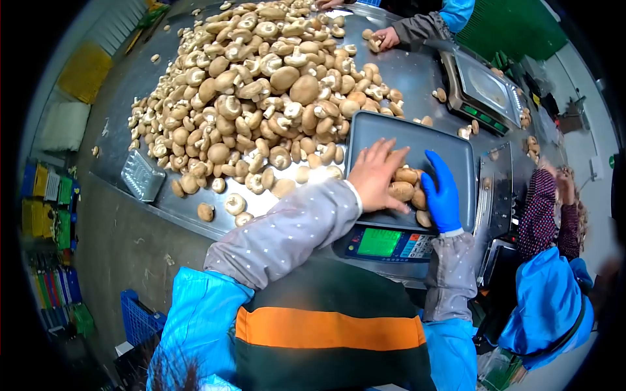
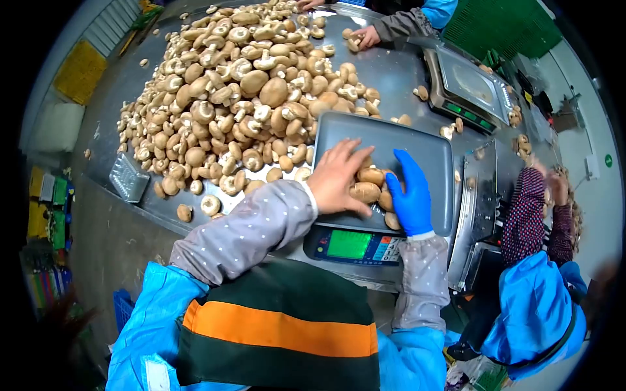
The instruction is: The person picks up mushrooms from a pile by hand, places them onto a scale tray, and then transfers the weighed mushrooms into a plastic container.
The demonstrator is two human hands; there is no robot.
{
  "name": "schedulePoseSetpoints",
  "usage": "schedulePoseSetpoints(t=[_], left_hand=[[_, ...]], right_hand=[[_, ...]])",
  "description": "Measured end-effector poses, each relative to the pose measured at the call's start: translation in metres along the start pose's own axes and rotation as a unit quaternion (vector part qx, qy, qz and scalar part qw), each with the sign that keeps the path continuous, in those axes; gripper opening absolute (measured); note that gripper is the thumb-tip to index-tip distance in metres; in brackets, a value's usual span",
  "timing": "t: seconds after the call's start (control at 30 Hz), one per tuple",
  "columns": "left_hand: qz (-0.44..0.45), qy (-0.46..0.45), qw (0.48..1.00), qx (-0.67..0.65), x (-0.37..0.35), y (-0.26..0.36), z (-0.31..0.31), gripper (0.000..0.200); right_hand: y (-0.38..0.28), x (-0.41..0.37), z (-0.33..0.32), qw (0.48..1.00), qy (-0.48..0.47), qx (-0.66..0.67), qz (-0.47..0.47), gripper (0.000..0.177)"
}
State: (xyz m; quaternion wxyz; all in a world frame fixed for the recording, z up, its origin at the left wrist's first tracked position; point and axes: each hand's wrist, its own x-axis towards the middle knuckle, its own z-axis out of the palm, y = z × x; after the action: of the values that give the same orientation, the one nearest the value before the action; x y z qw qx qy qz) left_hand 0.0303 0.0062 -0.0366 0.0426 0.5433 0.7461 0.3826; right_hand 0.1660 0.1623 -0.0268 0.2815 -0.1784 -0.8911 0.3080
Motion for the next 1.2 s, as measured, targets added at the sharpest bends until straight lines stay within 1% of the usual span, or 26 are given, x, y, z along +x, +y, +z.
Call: schedulePoseSetpoints(t=[0.03,0.07,0.1,0.13,0.17,0.2,0.23,0.27,0.33,0.4,0.47,0.5,0.57,0.6,0.67,0.73,0.77,0.8,0.83,0.87,0.93,0.97,1.0,1.07,1.13,1.2], left_hand=[[-0.016,0.053,0.998,-0.022,0.001,-0.007,-0.008,0.086],[-0.032,0.105,0.993,-0.045,0.003,-0.020,-0.020,0.078],[-0.072,0.141,0.987,-0.034,0.006,-0.043,-0.030,0.062],[-0.155,0.157,0.972,0.078,0.009,-0.064,-0.037,0.055],[-0.194,0.156,0.953,0.173,0.015,-0.072,-0.050,0.060],[-0.196,0.156,0.940,0.233,0.020,-0.085,-0.054,0.065],[-0.126,0.137,0.938,0.291,0.020,-0.112,-0.052,0.069],[-0.076,0.070,0.931,0.351,0.019,-0.125,-0.056,0.063],[-0.061,0.013,0.939,0.339,0.021,-0.126,-0.064,0.057],[-0.035,0.052,0.957,0.282,0.018,-0.132,-0.060,0.047],[-0.041,0.094,0.977,0.185,0.010,-0.129,-0.060,0.044],[-0.058,0.134,0.983,0.108,0.007,-0.122,-0.058,0.044],[-0.021,0.189,0.981,0.036,0.009,-0.093,-0.067,0.047],[-0.002,0.210,0.978,0.017,0.013,-0.066,-0.073,0.047],[0.093,0.197,0.975,-0.042,0.024,-0.020,-0.080,0.046],[0.158,0.145,0.973,-0.082,0.030,0.021,-0.075,0.049],[0.181,0.112,0.969,-0.127,0.032,0.033,-0.063,0.051],[0.203,0.079,0.961,-0.169,0.033,0.044,-0.054,0.054],[0.186,0.051,0.967,-0.165,0.031,0.051,-0.051,0.056],[0.185,0.055,0.966,-0.170,0.034,0.044,-0.047,0.065],[0.133,0.111,0.979,-0.110,0.034,0.033,-0.055,0.078],[0.098,0.126,0.985,-0.071,0.032,0.020,-0.057,0.088],[0.073,0.109,0.989,-0.066,0.030,0.009,-0.059,0.091],[0.046,0.021,0.997,-0.059,0.022,0.001,-0.052,0.096],[0.063,-0.008,0.998,-0.008,0.019,0.009,-0.032,0.098],[0.045,-0.030,0.998,0.022,0.016,0.016,-0.014,0.094]], right_hand=[[-0.002,-0.001,-0.006,1.000,0.020,0.011,-0.010,0.031],[-0.004,-0.003,-0.014,0.998,0.036,0.044,0.014,0.030],[-0.005,-0.007,-0.024,0.995,0.053,0.076,0.041,0.029],[-0.004,-0.013,-0.031,0.989,0.071,0.107,0.068,0.028],[0.001,-0.018,-0.034,0.984,0.078,0.128,0.099,0.026],[0.000,-0.020,-0.034,0.982,0.082,0.130,0.106,0.026],[-0.003,-0.021,-0.033,0.981,0.087,0.132,0.113,0.026],[-0.006,-0.021,-0.032,0.979,0.095,0.133,0.118,0.026],[-0.012,-0.020,-0.032,0.986,0.079,0.116,0.094,0.025],[-0.012,-0.021,-0.036,0.987,0.078,0.108,0.095,0.026],[-0.014,-0.025,-0.041,0.978,0.095,0.141,0.119,0.026],[-0.018,-0.025,-0.045,0.975,0.102,0.147,0.130,0.027],[-0.025,-0.022,-0.047,0.969,0.110,0.176,0.131,0.027],[-0.032,-0.020,-0.047,0.967,0.087,0.202,0.129,0.036],[-0.051,-0.011,-0.041,0.970,0.037,0.226,0.080,0.055],[-0.074,0.002,-0.030,0.968,-0.006,0.252,0.015,0.073],[-0.080,0.005,-0.024,0.967,-0.033,0.254,0.009,0.080],[-0.085,0.005,-0.014,0.959,-0.031,0.282,0.010,0.074],[-0.079,0.004,-0.012,0.966,-0.022,0.257,0.031,0.069],[-0.072,0.004,-0.014,0.971,-0.011,0.232,0.052,0.063],[-0.056,0.004,-0.030,0.956,0.043,0.274,0.094,0.054],[-0.046,0.001,-0.038,0.959,0.075,0.256,0.093,0.051],[-0.036,-0.002,-0.045,0.963,0.112,0.235,0.070,0.049],[-0.028,-0.010,-0.048,0.967,0.134,0.211,0.050,0.049],[-0.030,-0.011,-0.040,0.968,0.116,0.223,0.026,0.050],[-0.031,-0.008,-0.027,0.968,0.110,0.224,0.016,0.050]])
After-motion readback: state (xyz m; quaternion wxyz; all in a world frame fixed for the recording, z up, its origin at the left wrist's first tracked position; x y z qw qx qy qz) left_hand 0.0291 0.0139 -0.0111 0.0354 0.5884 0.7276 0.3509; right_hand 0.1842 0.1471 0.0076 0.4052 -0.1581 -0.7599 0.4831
